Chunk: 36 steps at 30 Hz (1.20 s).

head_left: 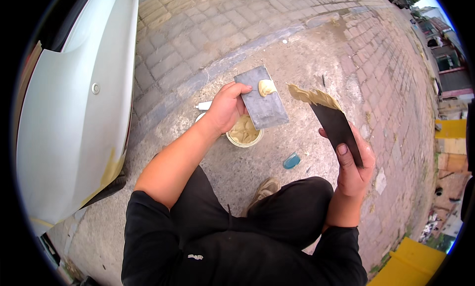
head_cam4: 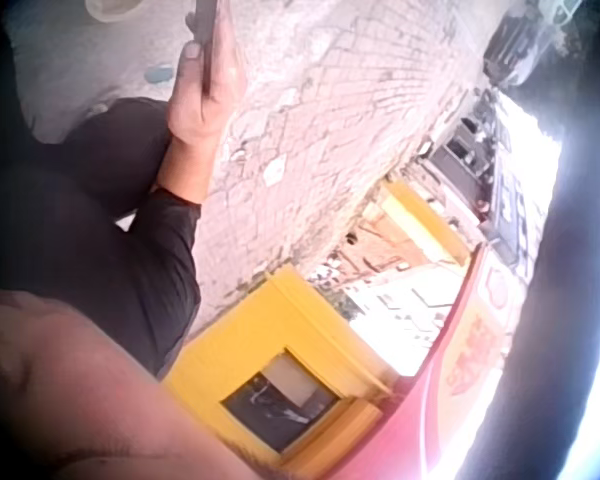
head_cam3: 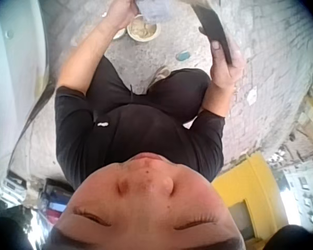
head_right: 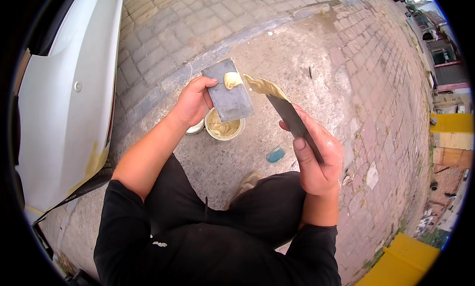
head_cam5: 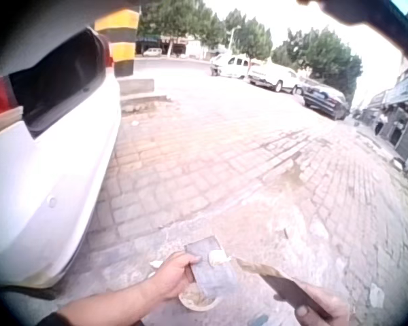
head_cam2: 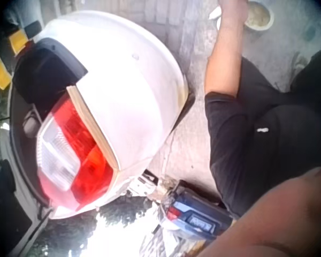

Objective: The person mixes body filler and hardener on a metal putty knife. They then apply the mixed filler to a dent on the rear bumper of a white car using the putty knife.

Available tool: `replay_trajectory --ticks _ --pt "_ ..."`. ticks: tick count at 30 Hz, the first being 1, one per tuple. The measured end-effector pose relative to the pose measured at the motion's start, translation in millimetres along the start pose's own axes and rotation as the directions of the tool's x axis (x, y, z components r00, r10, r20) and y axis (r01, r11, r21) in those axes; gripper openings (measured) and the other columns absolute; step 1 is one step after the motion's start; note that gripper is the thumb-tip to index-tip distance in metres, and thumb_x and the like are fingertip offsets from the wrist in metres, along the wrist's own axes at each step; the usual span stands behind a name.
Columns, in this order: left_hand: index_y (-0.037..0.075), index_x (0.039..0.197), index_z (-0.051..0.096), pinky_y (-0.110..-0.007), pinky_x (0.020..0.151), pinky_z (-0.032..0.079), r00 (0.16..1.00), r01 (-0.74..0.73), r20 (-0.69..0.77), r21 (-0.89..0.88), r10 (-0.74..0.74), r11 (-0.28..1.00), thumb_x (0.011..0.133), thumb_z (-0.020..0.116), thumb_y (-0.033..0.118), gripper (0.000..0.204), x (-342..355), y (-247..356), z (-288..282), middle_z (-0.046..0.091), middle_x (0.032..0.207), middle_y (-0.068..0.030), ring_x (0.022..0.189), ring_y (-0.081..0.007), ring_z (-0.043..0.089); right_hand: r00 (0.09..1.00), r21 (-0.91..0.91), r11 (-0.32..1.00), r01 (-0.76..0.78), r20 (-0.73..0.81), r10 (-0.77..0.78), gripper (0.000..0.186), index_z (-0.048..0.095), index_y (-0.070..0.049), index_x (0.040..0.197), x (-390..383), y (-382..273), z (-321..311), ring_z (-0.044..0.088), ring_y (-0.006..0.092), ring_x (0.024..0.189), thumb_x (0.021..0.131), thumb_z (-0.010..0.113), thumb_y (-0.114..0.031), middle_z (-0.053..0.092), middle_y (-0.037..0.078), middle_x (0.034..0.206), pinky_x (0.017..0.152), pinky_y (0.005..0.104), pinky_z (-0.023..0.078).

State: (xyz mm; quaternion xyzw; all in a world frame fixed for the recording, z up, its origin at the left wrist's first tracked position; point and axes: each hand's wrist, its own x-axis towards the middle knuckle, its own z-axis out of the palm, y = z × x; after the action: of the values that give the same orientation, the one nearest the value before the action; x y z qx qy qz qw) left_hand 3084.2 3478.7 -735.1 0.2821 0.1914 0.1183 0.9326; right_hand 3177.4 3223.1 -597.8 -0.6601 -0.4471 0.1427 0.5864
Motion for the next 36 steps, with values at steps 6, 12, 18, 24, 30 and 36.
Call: replay_trajectory --ticks 6,12,18,24,30,36 --pt "-0.006 0.125 0.055 -0.044 0.099 0.051 0.971 0.026 0.237 -0.076 -0.007 0.997 0.095 0.05 0.013 0.036 -20 -13 29 0.065 0.121 -0.0162 0.111 -0.0268 0.065 0.979 -0.201 0.96 0.193 0.111 -0.173 0.037 0.057 0.007 0.13 -4 0 -3 0.062 0.041 0.118 0.094 0.055 0.0 0.062 0.029 0.126 0.095 0.045 0.053" --pt "-0.007 0.128 0.053 -0.045 0.099 0.051 0.949 0.008 0.313 -0.119 0.03 0.993 0.096 0.049 0.011 0.037 -33 -10 46 0.064 0.124 -0.0166 0.113 -0.0275 0.064 0.923 -0.33 0.863 0.383 0.187 -0.338 0.039 0.06 0.009 0.123 -10 -1 -4 0.063 0.0432 0.117 0.083 0.058 0.007 0.064 0.03 0.122 0.097 0.0447 0.052" --pt "-0.005 0.132 0.052 -0.044 0.102 0.048 0.911 -0.044 0.404 -0.108 0.084 0.993 0.098 0.05 0.011 0.038 -46 -1 51 0.062 0.129 -0.0154 0.119 -0.0268 0.061 0.838 -0.379 0.748 0.545 0.261 -0.479 0.048 0.061 0.01 0.118 -8 13 1 0.063 0.0461 0.115 0.071 0.058 0.013 0.064 0.031 0.12 0.094 0.046 0.054" --pt "-0.004 0.134 0.052 -0.041 0.104 0.046 0.878 -0.094 0.468 -0.045 0.104 0.995 0.098 0.051 0.012 0.039 -55 13 46 0.061 0.131 -0.0143 0.122 -0.0247 0.059 0.837 -0.375 0.75 0.545 0.281 -0.469 0.047 0.061 0.01 0.118 -8 17 11 0.061 0.0471 0.118 0.071 0.059 0.011 0.063 0.03 0.123 0.096 0.0468 0.054" --pt "-0.006 0.13 0.055 -0.041 0.103 0.047 0.909 -0.154 0.394 0.011 0.137 0.988 0.095 0.055 0.013 0.039 -57 16 63 0.064 0.127 -0.0158 0.117 -0.0255 0.062 0.841 -0.373 0.763 0.528 0.353 -0.41 0.049 0.059 0.007 0.125 -1 4 -3 0.056 0.0404 0.127 0.077 0.068 0.003 0.057 0.026 0.136 0.096 0.04 0.053" --pt "-0.006 0.13 0.052 -0.041 0.104 0.046 0.905 -0.206 0.368 -0.061 0.214 0.977 0.094 0.058 0.012 0.041 -56 12 64 0.064 0.126 -0.0172 0.117 -0.0269 0.062 0.805 -0.301 0.767 0.566 0.4 -0.437 0.058 0.049 0.007 0.138 4 9 0 0.048 0.0398 0.136 0.08 0.059 -0.001 0.045 0.026 0.148 0.104 0.0417 0.048"
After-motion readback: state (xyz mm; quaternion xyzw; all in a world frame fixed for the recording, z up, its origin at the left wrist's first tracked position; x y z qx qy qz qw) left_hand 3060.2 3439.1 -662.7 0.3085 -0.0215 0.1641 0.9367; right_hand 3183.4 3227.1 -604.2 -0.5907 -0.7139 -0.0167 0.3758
